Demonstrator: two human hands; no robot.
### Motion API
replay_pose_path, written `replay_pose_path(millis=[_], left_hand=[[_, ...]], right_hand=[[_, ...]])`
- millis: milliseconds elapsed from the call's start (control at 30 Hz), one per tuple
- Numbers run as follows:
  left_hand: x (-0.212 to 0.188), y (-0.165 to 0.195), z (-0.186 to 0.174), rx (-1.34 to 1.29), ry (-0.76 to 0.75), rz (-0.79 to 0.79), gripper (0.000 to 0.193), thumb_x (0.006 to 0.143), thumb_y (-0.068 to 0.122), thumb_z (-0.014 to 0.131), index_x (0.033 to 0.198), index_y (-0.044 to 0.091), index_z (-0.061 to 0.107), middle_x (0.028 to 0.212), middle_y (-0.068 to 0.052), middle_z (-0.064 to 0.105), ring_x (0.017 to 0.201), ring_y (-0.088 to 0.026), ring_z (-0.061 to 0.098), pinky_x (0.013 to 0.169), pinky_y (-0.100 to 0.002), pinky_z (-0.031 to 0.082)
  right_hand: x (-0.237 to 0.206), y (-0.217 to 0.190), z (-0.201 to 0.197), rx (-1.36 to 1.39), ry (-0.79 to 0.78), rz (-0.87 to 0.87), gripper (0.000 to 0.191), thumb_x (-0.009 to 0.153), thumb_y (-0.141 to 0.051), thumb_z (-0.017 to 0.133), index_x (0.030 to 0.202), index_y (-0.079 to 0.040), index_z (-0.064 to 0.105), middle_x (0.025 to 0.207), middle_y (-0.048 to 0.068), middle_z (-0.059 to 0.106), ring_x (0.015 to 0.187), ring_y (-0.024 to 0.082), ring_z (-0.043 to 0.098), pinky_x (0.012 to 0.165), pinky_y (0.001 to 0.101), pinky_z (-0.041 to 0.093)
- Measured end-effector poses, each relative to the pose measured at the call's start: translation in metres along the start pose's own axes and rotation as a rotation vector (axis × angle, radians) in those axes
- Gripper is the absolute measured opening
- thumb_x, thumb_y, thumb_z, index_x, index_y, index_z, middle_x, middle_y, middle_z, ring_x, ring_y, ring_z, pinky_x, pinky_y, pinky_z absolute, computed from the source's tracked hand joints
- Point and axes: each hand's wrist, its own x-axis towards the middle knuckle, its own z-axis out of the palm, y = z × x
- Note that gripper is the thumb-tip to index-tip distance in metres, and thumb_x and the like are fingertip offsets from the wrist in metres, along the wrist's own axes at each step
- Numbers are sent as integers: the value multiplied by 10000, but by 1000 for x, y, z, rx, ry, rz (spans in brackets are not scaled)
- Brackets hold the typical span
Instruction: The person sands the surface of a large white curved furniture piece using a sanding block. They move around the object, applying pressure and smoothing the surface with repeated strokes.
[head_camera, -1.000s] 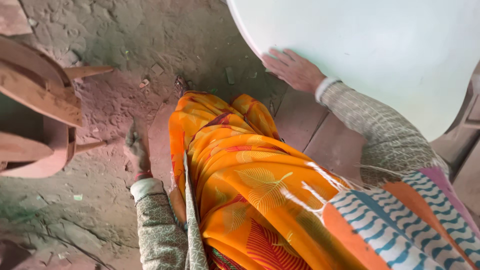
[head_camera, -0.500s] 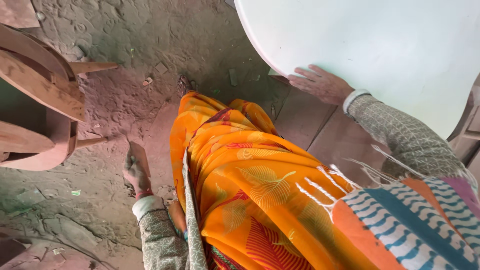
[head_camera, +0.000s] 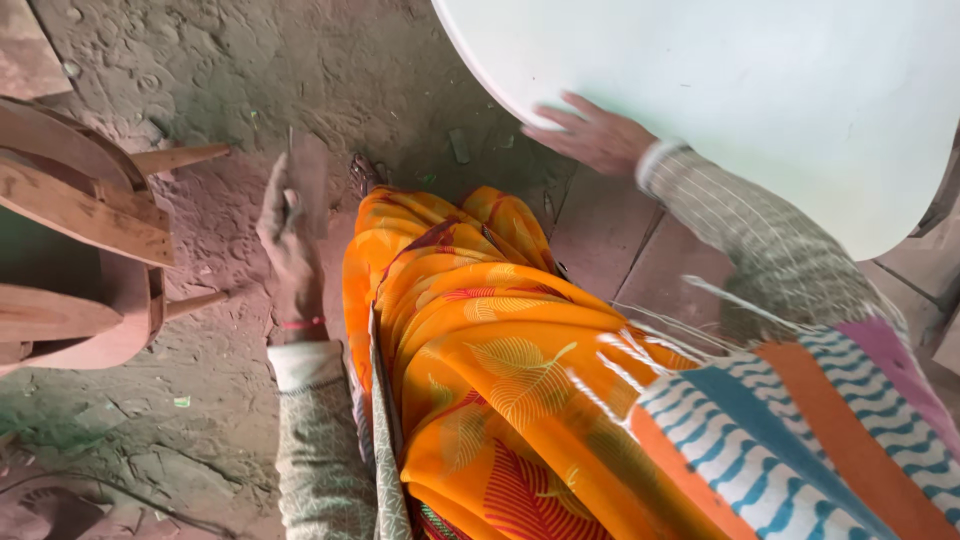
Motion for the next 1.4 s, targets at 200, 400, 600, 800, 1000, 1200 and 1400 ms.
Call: replay_pose_path(millis=[200,400,600,800,1000,1200,1400], left_hand=[[-27,13,-1,-212,77,-238,425,1078,54,425,1485,-20,522,1430,-124,598,1274,-189,587,1102,-319,461],[8,8,18,-192,9,-219,307,1078,72,531,1358,4,636,1250,-51,696,1105,-133,661,982,-293,552],[62,23,129,3,-419,-217,207,981,7,697,1169,61,764,1048,5,741,942,-70,632,823,-245,529],[86,63,243,134,-918,-315,148,969,26,657,1076,40,760,952,5,735,870,-82,632,781,-270,547],[131,80,320,336,-1098,-203,298,1022,196,643,1245,4,687,1198,-97,693,1105,-178,630,969,-318,519],[203,72,340,748,-1456,686,609,1091,399,527,1589,79,385,1672,-146,346,1552,-380,310,1248,-510,302],[251,26,389,976,-1927,1418,733,1023,564,436,1627,175,296,1707,-101,108,1565,-389,96,1244,-633,97]], right_hand=[[-128,-21,12,227,-333,-38,774,935,-113,577,1620,-264,248,1703,-78,8,1552,244,89,1271,470,125],[-159,-41,-12,255,-669,-44,625,941,-177,673,1492,-303,405,1700,-15,199,1572,292,172,1271,511,152],[-53,-33,-56,2233,345,1125,814,933,-565,595,1575,-151,314,1528,170,469,1417,350,426,1138,575,311],[-37,-4,-85,2680,552,690,739,959,-509,649,1506,-49,465,1414,265,594,1259,370,629,1095,517,505],[-50,7,-90,2848,1154,936,644,1006,-409,572,1524,-49,438,1475,206,548,1301,338,594,1074,496,527],[-62,-22,-137,2387,2026,1709,558,1053,-308,494,1541,-50,411,1536,147,502,1343,305,560,1052,476,548],[24,-96,-193,1618,1635,3097,541,1056,-239,484,1541,-18,396,1562,180,468,1319,373,515,1037,507,469]])
